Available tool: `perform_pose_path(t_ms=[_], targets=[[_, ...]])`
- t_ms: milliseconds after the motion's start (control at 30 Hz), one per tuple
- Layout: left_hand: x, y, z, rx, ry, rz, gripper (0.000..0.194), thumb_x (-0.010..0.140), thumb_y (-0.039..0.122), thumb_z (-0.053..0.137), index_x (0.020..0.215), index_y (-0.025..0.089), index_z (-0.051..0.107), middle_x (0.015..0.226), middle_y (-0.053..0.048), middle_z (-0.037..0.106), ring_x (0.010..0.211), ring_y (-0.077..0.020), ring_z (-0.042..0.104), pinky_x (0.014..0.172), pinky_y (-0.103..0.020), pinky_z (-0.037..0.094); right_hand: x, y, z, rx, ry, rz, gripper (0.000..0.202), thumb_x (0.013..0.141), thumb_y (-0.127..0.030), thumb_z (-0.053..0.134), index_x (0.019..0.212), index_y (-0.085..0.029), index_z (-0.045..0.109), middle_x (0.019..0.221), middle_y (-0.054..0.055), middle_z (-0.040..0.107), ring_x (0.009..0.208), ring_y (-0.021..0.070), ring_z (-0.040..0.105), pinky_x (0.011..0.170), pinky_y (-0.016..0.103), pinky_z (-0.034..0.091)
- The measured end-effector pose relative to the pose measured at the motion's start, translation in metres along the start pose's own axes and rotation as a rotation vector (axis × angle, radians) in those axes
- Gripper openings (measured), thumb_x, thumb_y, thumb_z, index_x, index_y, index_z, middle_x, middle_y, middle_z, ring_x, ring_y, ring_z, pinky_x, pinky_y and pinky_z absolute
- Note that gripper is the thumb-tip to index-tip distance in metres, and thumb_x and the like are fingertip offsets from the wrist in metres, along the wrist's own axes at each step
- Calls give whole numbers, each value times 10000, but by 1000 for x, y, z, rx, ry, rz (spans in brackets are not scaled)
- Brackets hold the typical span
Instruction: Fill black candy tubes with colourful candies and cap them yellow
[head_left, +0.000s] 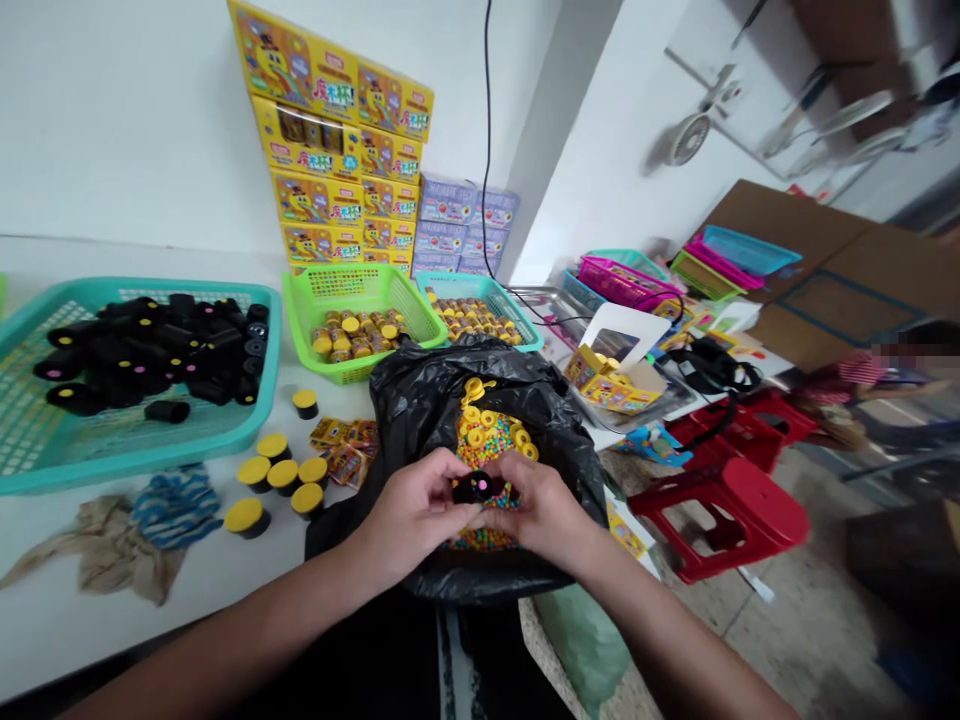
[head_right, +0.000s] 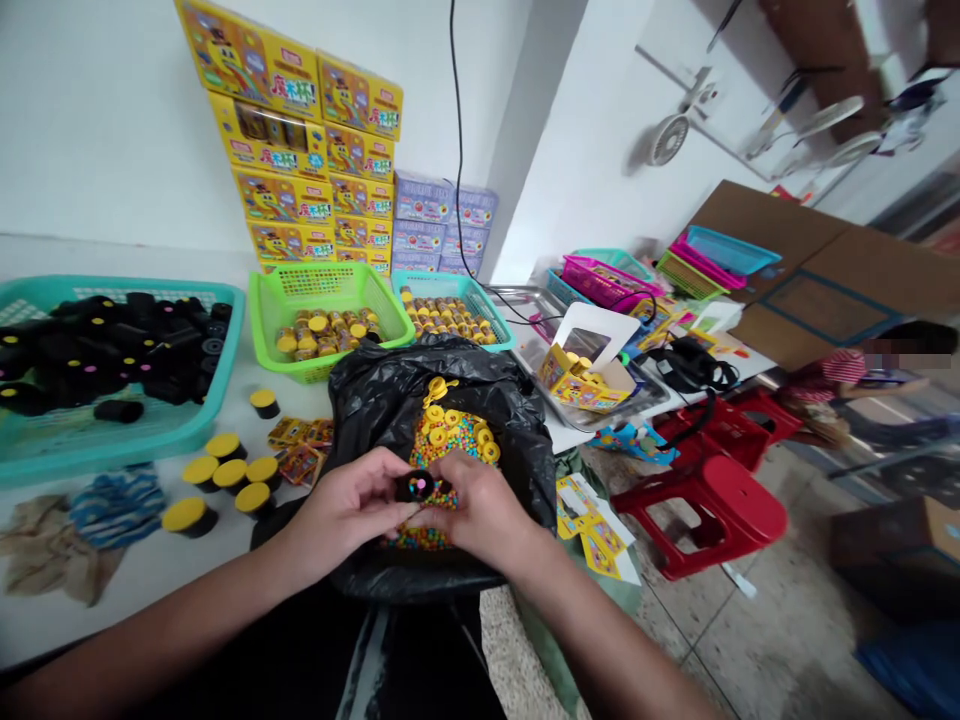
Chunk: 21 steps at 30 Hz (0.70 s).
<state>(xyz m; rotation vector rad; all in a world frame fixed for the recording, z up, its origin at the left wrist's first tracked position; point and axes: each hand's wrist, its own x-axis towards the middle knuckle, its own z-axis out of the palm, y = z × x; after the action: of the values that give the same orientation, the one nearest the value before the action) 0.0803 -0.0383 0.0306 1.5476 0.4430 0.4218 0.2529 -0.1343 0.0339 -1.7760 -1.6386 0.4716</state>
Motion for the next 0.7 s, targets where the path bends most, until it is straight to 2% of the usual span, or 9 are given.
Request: perform_pose_path(t_ms=[67, 133, 200, 267, 333, 400, 500, 600, 700], targets=[[2, 0, 2, -40, 9, -28, 189, 760, 242, 664, 881, 171, 538, 737, 27, 569, 600, -97, 508, 534, -218, 410, 6, 7, -11, -50, -61, 16, 232, 753, -282, 754, 949, -182, 678, 863, 30, 682, 759, 161, 626, 686, 262, 484], [5, -1, 4, -47, 21, -23, 230, 721, 229, 694, 872, 171, 531, 741, 29, 556, 608, -96, 498, 530, -215, 395, 14, 12, -23, -210, -133, 72, 197, 806, -273, 711, 985, -196, 681, 893, 17, 698, 779, 143, 643, 701, 233, 490], [8, -1, 4, -56, 25, -18, 308, 696, 232, 716, 945, 168, 547, 744, 32, 547, 615, -101, 493, 535, -222, 387, 24, 16, -33, -455, -185, 150, 168, 863, -253, 643, 1019, -203, 677, 946, 22, 707, 835, 140, 656, 735, 221, 487], [10, -1, 3, -53, 23, -16, 397, 691, 249, 721, 1048, 162, 569, 769, 24, 543, 638, -110, 494, 553, -234, 388, 33, 20, -38, -661, -173, 231, 160, 885, -228, 590, 1005, -168, 677, 992, 79, 704, 890, 181, 663, 767, 254, 485], [11, -1, 1, -16, 27, 2, 403, 693, 260, 717, 1066, 152, 607, 811, 5, 539, 691, -125, 504, 589, -249, 395, 38, 24, -37, -756, -169, 295, 165, 859, -227, 603, 955, -118, 681, 994, 156, 699, 910, 252, 671, 770, 309, 490], [12, -1, 0, 33, 30, 23, 336, 692, 263, 717, 998, 142, 648, 832, -7, 531, 725, -135, 504, 612, -258, 395, 40, 30, -31, -825, -210, 335, 182, 823, -233, 640, 937, -96, 680, 967, 192, 701, 894, 297, 682, 749, 338, 500], [11, -1, 0, 6, 34, 5, 304, 677, 260, 729, 943, 141, 644, 833, -7, 539, 735, -140, 508, 614, -257, 395, 38, 35, -19, -886, -249, 356, 180, 849, -153, 563, 987, -91, 661, 951, 198, 703, 890, 302, 694, 738, 343, 511], [10, -3, 2, -74, 44, -34, 286, 672, 243, 726, 913, 148, 606, 813, 0, 571, 730, -138, 521, 617, -251, 399, 36, 36, -10, -909, -230, 360, 252, 883, -93, 450, 1070, -75, 618, 1004, 223, 679, 909, 311, 692, 730, 362, 516], [9, -4, 2, -87, 45, -26, 262, 673, 214, 718, 893, 154, 589, 828, -1, 601, 743, -138, 532, 640, -253, 405, 35, 35, -9, -878, -216, 353, 296, 838, -55, 484, 1113, -74, 593, 1026, 224, 669, 892, 318, 693, 718, 367, 513]])
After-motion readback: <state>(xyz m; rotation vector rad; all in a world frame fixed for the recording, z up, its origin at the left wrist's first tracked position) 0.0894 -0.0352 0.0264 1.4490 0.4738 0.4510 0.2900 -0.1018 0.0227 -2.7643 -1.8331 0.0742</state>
